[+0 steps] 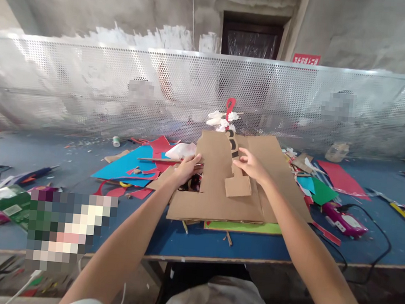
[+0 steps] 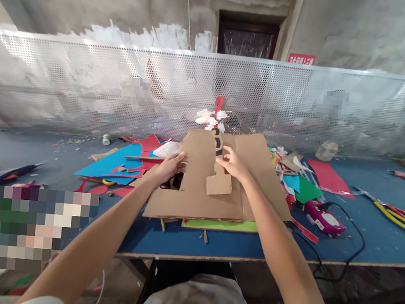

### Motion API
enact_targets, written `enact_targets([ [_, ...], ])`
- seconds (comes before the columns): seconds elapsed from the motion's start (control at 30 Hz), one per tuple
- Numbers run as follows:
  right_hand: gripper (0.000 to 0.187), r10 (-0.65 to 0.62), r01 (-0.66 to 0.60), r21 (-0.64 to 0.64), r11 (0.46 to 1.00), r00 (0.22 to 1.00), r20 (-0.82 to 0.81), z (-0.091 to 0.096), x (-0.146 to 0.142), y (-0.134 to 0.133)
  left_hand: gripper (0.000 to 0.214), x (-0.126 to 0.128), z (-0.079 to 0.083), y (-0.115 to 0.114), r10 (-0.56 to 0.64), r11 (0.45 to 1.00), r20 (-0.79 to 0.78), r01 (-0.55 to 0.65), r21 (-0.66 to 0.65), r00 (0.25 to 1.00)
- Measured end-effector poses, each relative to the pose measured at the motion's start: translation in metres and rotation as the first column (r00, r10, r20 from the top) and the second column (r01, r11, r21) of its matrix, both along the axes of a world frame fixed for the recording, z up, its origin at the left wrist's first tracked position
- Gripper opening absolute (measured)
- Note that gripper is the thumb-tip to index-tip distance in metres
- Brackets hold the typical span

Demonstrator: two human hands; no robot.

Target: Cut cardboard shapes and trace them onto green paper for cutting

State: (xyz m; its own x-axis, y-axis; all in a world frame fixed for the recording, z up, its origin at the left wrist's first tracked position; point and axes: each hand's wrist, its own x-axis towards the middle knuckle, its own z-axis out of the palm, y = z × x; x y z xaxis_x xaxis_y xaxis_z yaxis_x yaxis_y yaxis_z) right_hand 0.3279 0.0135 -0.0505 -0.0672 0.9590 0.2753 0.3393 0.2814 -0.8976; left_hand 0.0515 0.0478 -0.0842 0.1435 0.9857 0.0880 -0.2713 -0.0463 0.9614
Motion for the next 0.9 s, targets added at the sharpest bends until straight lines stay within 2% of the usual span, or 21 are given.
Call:
enact_targets([
  [0.13, 0.059, -0.134, 0.135, 0.048, 0.990, 0.990, -0.034, 0.000, 0.037, 0.011, 0.023, -0.003, 0.003, 0.000, 0.002, 1.000, 0.007, -0.002, 0.002, 1.000],
  [0.23, 0.035, -0.222, 0.220, 0.110, 0.969, 0.975, 0.003, 0.001, 0.069, 0.013, 0.021, -0.008, 0.006, -0.002, -0.002, 1.000, 0.025, 0.002, 0.017, 1.000],
  [0.33, 0.036, -0.353, 0.353, 0.070, 0.933, 0.935, -0.020, 0.004, 0.096, 0.011, 0.021, -0.014, 0.012, -0.002, -0.003, 0.999, 0.053, 0.001, 0.038, 0.999],
  [0.47, 0.030, -0.451, 0.455, 0.000, 0.891, 0.883, -0.129, 0.012, 0.116, 0.007, 0.019, -0.021, 0.021, -0.001, 0.104, 0.989, 0.139, -0.117, 0.088, 0.985],
  [0.53, 0.024, -0.412, 0.399, -0.104, 0.911, 0.890, -0.192, 0.019, 0.118, 0.000, 0.019, -0.024, 0.026, 0.000, 0.207, 0.970, 0.153, -0.223, 0.096, 0.966],
  [0.6, 0.026, -0.318, 0.261, -0.233, 0.937, 0.912, -0.258, 0.025, 0.114, -0.015, 0.013, -0.028, 0.031, 0.000, 0.328, 0.939, 0.102, -0.336, 0.075, 0.939],
  [0.7, 0.050, -0.166, 0.063, -0.313, 0.948, 0.935, -0.312, 0.030, 0.100, -0.047, 0.012, -0.033, 0.036, 0.000, 0.417, 0.906, 0.014, -0.417, 0.071, 0.909],
  [0.77, 0.057, -0.101, 0.013, -0.246, 0.969, 0.933, -0.346, 0.032, 0.090, -0.063, 0.014, -0.036, 0.036, -0.003, 0.391, 0.915, -0.018, -0.386, 0.119, 0.920],
  [0.83, 0.052, -0.097, 0.033, -0.204, 0.978, 0.944, -0.314, 0.034, 0.085, -0.068, 0.011, -0.037, 0.035, -0.005, 0.318, 0.938, -0.011, -0.313, 0.148, 0.948],
  [0.9, 0.043, -0.106, 0.051, -0.184, 0.982, 0.946, -0.305, 0.038, 0.088, -0.063, 0.010, -0.036, 0.033, -0.006, 0.194, 0.971, 0.052, -0.199, 0.130, 0.980],
])
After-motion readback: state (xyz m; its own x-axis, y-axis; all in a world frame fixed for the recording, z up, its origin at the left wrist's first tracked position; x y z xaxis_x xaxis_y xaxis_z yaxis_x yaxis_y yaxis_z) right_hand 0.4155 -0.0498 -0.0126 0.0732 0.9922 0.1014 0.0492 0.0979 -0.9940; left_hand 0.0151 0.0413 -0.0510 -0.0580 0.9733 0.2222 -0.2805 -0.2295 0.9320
